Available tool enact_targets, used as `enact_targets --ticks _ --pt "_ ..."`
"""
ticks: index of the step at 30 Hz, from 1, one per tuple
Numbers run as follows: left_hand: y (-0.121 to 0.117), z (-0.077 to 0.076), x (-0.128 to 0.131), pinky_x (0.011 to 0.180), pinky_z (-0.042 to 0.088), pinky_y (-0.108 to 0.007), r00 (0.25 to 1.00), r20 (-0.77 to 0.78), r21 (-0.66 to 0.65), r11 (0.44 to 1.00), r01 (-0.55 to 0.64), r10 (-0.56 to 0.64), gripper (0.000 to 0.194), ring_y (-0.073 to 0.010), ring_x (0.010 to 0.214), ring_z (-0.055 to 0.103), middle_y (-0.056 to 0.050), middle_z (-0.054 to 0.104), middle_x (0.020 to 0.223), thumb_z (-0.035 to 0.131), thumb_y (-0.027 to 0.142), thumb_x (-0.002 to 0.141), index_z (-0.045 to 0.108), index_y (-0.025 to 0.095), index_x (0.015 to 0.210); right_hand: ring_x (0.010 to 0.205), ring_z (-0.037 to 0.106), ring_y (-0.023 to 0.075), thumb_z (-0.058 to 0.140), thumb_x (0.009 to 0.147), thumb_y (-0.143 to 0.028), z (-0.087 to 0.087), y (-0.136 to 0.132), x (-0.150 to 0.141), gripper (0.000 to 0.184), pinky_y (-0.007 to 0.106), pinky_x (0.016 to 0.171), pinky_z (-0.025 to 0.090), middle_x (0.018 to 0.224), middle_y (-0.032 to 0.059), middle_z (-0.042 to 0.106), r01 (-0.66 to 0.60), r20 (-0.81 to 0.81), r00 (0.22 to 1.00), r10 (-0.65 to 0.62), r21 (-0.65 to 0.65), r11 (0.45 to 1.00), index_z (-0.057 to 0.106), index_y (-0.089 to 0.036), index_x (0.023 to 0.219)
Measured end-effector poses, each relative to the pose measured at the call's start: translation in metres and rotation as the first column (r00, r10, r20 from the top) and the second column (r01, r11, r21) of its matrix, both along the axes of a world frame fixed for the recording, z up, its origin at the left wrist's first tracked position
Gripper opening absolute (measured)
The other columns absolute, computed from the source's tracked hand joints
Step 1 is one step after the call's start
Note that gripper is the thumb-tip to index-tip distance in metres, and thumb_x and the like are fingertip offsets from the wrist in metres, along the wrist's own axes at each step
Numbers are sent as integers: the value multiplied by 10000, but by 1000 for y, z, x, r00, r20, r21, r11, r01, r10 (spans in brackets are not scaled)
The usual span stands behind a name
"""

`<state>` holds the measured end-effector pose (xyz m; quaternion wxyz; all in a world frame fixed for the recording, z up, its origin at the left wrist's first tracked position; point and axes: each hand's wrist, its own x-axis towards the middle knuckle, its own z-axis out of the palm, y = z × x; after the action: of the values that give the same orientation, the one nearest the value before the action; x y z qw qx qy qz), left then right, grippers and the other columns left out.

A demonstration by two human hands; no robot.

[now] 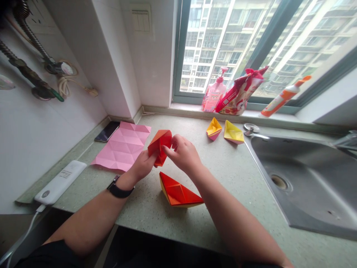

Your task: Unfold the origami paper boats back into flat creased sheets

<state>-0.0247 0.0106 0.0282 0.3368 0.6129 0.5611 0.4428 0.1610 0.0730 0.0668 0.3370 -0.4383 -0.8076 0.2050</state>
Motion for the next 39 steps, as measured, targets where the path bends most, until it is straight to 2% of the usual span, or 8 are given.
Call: enact_targets --ticks 6,11,17,25,30,34,39 --pt "0 -3 0 617 471 -282 997 64 -23 998 55 -53 376 -174 631 611 -42 657 668 456 384 1040 657 181 796 775 636 208 718 901 -432 1 0 0 223 353 727 472 875 39 726 13 33 999 -12 -18 1000 603 -241 901" --pt "-4 2 1 609 420 -285 998 -43 51 997 52 -50 362 -165 626 548 -25 623 658 477 348 1030 592 200 720 794 644 213 729 867 -392 1 1 0 196 345 718 452 882 36 723 56 49 997 -53 -59 997 603 -242 869" --pt "-5 3 0 640 445 -293 994 -96 128 990 63 -50 353 -178 679 599 -53 705 747 458 334 1060 644 191 796 729 592 190 680 887 -388 3 1 0 241 328 691 411 781 2 658 54 82 995 -49 -57 997 506 -255 785" --pt "-4 3 -1 691 490 -297 990 -50 154 978 140 -134 425 -173 705 638 -51 731 772 406 338 1090 685 173 814 765 620 192 675 915 -387 3 1 -1 200 316 685 417 843 28 712 76 136 989 -63 -89 993 587 -236 820" --pt "-5 3 0 612 450 -299 994 -108 118 992 45 -32 501 -182 635 608 -54 687 667 391 423 1099 625 191 721 758 652 196 687 916 -334 5 0 -1 164 320 680 431 831 35 747 78 158 986 -59 -120 990 626 -231 804" --pt "-4 2 0 591 453 -305 996 -82 61 997 -39 44 562 -201 609 638 -66 675 613 366 470 1099 622 198 679 799 712 203 706 908 -294 7 -1 -1 80 325 720 471 888 46 807 71 115 992 -55 -143 987 719 -225 869" --pt "-2 0 1 585 457 -312 991 -67 20 993 -112 113 564 -214 599 662 -65 666 578 381 487 1079 605 212 640 701 683 183 676 921 -295 8 -2 -2 165 321 673 438 772 19 783 95 140 987 -80 -102 990 732 -234 778"
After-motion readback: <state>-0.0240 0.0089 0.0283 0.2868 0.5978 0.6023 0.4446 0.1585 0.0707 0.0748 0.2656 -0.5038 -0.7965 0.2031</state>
